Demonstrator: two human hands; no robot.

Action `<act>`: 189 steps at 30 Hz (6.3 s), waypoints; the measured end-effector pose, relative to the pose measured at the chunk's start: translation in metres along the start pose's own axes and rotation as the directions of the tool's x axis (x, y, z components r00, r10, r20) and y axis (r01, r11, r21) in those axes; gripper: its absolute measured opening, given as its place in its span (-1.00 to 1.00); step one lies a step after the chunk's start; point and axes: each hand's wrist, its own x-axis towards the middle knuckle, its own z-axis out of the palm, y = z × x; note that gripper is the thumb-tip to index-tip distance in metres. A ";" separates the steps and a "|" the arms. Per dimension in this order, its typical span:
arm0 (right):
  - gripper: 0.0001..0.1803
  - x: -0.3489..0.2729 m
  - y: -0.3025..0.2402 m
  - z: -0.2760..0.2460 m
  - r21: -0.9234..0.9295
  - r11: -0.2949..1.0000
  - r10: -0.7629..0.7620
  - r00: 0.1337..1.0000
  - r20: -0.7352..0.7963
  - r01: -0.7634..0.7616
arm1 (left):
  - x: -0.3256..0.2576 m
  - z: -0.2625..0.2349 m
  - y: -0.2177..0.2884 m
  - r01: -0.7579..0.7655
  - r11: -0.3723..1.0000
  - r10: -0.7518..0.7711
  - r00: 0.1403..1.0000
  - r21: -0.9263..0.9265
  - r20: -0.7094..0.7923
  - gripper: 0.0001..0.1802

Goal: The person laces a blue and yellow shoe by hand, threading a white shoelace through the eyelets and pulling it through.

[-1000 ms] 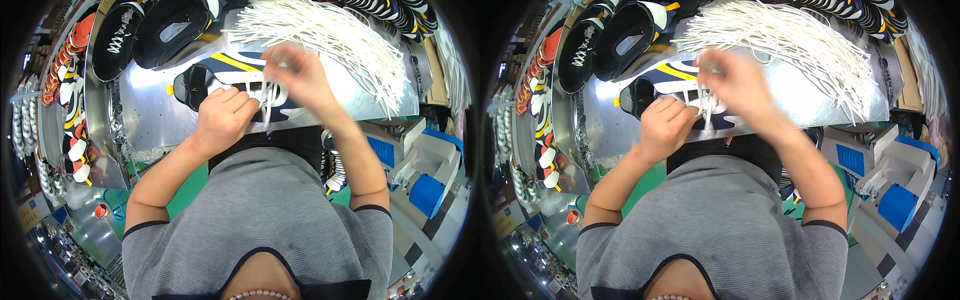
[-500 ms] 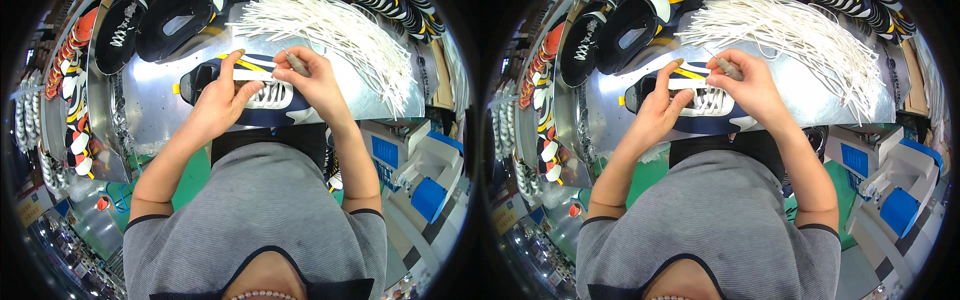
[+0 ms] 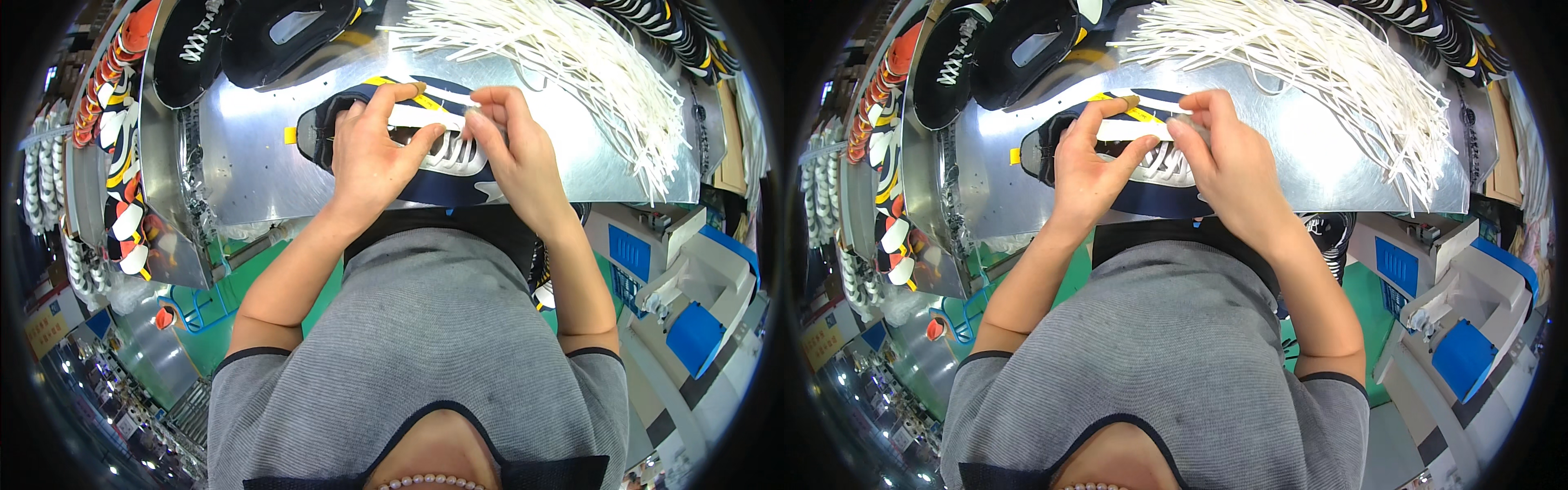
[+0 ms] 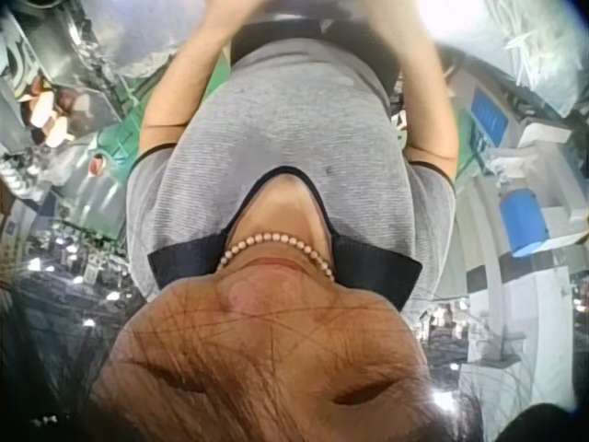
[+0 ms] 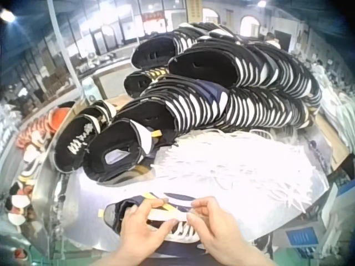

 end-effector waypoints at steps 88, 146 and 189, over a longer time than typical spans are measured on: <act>-0.86 -0.018 0.012 0.029 0.383 0.906 0.199 0.980 -0.007 -0.181 | -0.015 -0.033 0.023 -0.104 0.993 0.084 0.949 0.052 0.303 -0.74; -0.79 0.011 -0.017 0.051 0.531 0.819 0.163 0.976 0.144 -0.216 | -0.068 -0.106 -0.021 0.198 -0.041 -0.209 0.957 -0.979 0.202 -0.30; -0.83 -0.009 -0.198 -0.107 0.640 0.444 -0.672 0.705 -0.226 0.628 | -0.007 -0.132 -0.043 0.095 -0.078 0.102 0.991 -0.992 0.087 -0.57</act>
